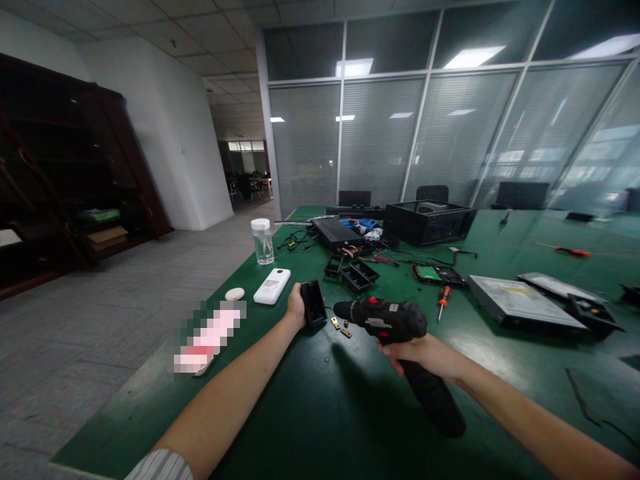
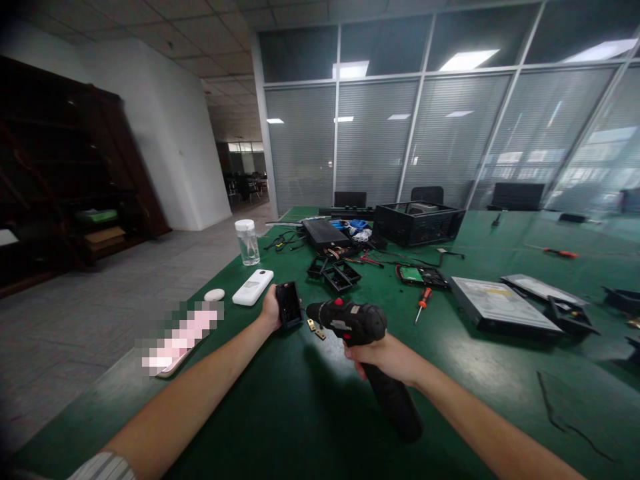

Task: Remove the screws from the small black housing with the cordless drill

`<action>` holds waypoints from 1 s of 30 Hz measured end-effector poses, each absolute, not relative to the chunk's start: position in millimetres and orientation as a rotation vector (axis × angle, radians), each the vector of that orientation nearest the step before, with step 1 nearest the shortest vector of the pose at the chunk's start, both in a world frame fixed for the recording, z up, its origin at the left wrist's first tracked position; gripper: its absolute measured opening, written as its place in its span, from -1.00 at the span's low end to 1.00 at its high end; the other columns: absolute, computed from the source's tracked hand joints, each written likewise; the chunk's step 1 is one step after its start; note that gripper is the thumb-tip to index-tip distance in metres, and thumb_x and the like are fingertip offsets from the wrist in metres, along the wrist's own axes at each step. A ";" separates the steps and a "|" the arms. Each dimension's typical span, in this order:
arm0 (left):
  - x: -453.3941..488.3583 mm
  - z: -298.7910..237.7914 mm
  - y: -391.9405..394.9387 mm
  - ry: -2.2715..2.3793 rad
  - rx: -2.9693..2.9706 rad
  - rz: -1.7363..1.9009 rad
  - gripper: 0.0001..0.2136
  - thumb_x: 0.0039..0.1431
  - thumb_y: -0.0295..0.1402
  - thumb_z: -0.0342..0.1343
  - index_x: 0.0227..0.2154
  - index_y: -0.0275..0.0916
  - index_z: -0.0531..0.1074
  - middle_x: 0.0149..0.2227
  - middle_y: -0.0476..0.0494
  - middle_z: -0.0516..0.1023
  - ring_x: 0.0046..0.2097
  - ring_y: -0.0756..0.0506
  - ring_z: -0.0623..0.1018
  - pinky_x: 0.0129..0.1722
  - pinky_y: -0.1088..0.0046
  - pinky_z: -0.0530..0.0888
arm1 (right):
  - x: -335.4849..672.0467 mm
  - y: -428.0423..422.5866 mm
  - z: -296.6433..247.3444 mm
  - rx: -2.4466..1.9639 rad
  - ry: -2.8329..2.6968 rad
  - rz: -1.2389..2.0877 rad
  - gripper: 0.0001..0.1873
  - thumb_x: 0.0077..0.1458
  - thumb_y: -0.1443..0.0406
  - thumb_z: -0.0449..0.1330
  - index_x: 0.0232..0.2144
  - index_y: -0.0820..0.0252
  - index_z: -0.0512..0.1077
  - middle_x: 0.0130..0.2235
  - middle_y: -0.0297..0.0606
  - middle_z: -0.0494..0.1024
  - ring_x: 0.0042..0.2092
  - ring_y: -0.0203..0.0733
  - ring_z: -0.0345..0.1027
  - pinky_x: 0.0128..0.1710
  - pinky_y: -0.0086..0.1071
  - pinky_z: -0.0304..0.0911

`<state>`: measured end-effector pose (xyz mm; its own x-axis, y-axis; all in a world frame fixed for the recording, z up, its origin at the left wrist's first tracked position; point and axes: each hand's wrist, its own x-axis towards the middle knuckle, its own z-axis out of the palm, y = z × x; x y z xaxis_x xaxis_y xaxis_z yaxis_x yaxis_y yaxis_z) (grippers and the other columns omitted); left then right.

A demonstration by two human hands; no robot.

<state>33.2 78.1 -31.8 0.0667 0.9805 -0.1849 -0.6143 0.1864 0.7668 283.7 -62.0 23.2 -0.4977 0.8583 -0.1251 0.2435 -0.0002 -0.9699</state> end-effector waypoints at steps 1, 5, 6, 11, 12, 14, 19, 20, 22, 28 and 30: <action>33.2 -31.5 77.9 0.796 0.570 1.308 -0.67 0.11 -0.17 -0.15 -0.47 -0.31 0.39 -0.58 -0.19 0.47 -0.53 -0.17 0.52 -0.52 0.31 0.45 | 283.6 -62.1 23.3 -1.137 -1.749 1.534 -0.79 0.01 0.22 0.21 -0.38 0.30 0.40 -0.59 -0.35 0.42 -0.54 -0.31 0.24 -0.47 -0.41 0.13; 33.2 -30.7 77.5 0.800 0.549 1.302 -0.68 0.10 -0.16 -0.13 -0.47 -0.30 0.39 -0.58 -0.18 0.47 -0.54 -0.17 0.52 -0.53 0.31 0.44 | 282.6 -63.3 24.9 -1.143 -1.731 1.548 -0.77 -0.01 0.20 0.23 -0.39 0.30 0.40 -0.59 -0.35 0.41 -0.54 -0.31 0.24 -0.47 -0.40 0.14; 33.2 -30.7 77.5 0.799 0.550 1.304 -0.68 0.10 -0.16 -0.13 -0.47 -0.30 0.39 -0.58 -0.18 0.47 -0.54 -0.17 0.52 -0.53 0.31 0.44 | 282.3 -63.6 25.5 -1.140 -1.736 1.546 -0.76 -0.01 0.19 0.23 -0.39 0.30 0.40 -0.60 -0.35 0.41 -0.54 -0.30 0.24 -0.47 -0.40 0.14; 33.1 -31.3 78.1 0.801 0.548 1.309 -0.69 0.10 -0.17 -0.13 -0.46 -0.30 0.39 -0.58 -0.18 0.47 -0.53 -0.18 0.52 -0.52 0.30 0.45 | 282.2 -63.5 25.4 -1.139 -1.756 1.520 -0.73 -0.02 0.15 0.23 -0.43 0.29 0.40 -0.60 -0.35 0.41 -0.54 -0.29 0.25 -0.48 -0.40 0.14; 33.0 -31.4 78.1 0.802 0.545 1.309 -0.68 0.10 -0.17 -0.13 -0.46 -0.31 0.39 -0.58 -0.19 0.47 -0.53 -0.18 0.52 -0.52 0.30 0.45 | 282.5 -63.2 24.8 -1.139 -1.755 1.526 -0.72 -0.02 0.15 0.24 -0.43 0.29 0.40 -0.60 -0.34 0.41 -0.53 -0.29 0.25 -0.47 -0.39 0.15; 33.1 -31.5 78.0 0.806 0.546 1.304 -0.68 0.10 -0.16 -0.13 -0.46 -0.30 0.39 -0.57 -0.19 0.47 -0.53 -0.18 0.52 -0.52 0.29 0.45 | 283.1 -62.6 23.6 -1.140 -1.751 1.538 -0.72 -0.02 0.14 0.24 -0.43 0.29 0.41 -0.59 -0.34 0.41 -0.53 -0.29 0.25 -0.47 -0.39 0.15; 33.1 -31.1 78.0 0.792 0.559 1.314 -0.69 0.11 -0.16 -0.14 -0.47 -0.28 0.37 -0.59 -0.15 0.46 -0.54 -0.17 0.52 -0.51 0.30 0.45 | 283.4 -62.2 24.4 -1.157 -1.788 1.495 -0.73 0.01 0.15 0.21 -0.42 0.29 0.41 -0.60 -0.34 0.41 -0.53 -0.29 0.24 -0.45 -0.39 0.15; 33.1 -31.1 78.1 0.792 0.561 1.316 -0.69 0.11 -0.16 -0.14 -0.47 -0.28 0.37 -0.59 -0.15 0.46 -0.54 -0.17 0.52 -0.52 0.30 0.45 | 283.4 -62.1 24.6 -1.155 -1.799 1.488 -0.72 0.01 0.15 0.21 -0.43 0.29 0.42 -0.60 -0.34 0.41 -0.53 -0.29 0.24 -0.45 -0.39 0.16; 33.0 -31.4 78.2 0.795 0.571 1.315 -0.69 0.11 -0.16 -0.15 -0.46 -0.28 0.38 -0.58 -0.16 0.47 -0.54 -0.17 0.52 -0.52 0.29 0.45 | 283.6 -61.6 24.1 -1.152 -1.804 1.491 -0.71 0.01 0.14 0.22 -0.43 0.30 0.42 -0.59 -0.33 0.41 -0.53 -0.29 0.25 -0.44 -0.39 0.17; 32.8 -31.5 77.9 0.804 0.574 1.301 -0.67 0.10 -0.15 -0.14 -0.46 -0.30 0.39 -0.57 -0.19 0.47 -0.53 -0.18 0.52 -0.51 0.27 0.45 | 284.5 -60.9 20.6 -1.178 -1.778 1.493 -0.71 0.00 0.13 0.22 -0.45 0.29 0.41 -0.60 -0.33 0.42 -0.54 -0.30 0.25 -0.48 -0.40 0.17; 32.8 -31.0 77.7 0.802 0.565 1.301 -0.68 0.10 -0.16 -0.14 -0.46 -0.30 0.39 -0.57 -0.19 0.47 -0.53 -0.18 0.52 -0.51 0.27 0.46 | 284.4 -61.4 20.9 -1.172 -1.777 1.493 -0.71 0.00 0.13 0.22 -0.46 0.28 0.41 -0.60 -0.33 0.42 -0.54 -0.30 0.24 -0.48 -0.40 0.15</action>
<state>32.8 77.7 -31.0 0.0686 0.9778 -0.1978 -0.6164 0.1974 0.7623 284.4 -61.4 20.9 -0.4794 0.8682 -0.1282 0.2761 0.0105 -0.9611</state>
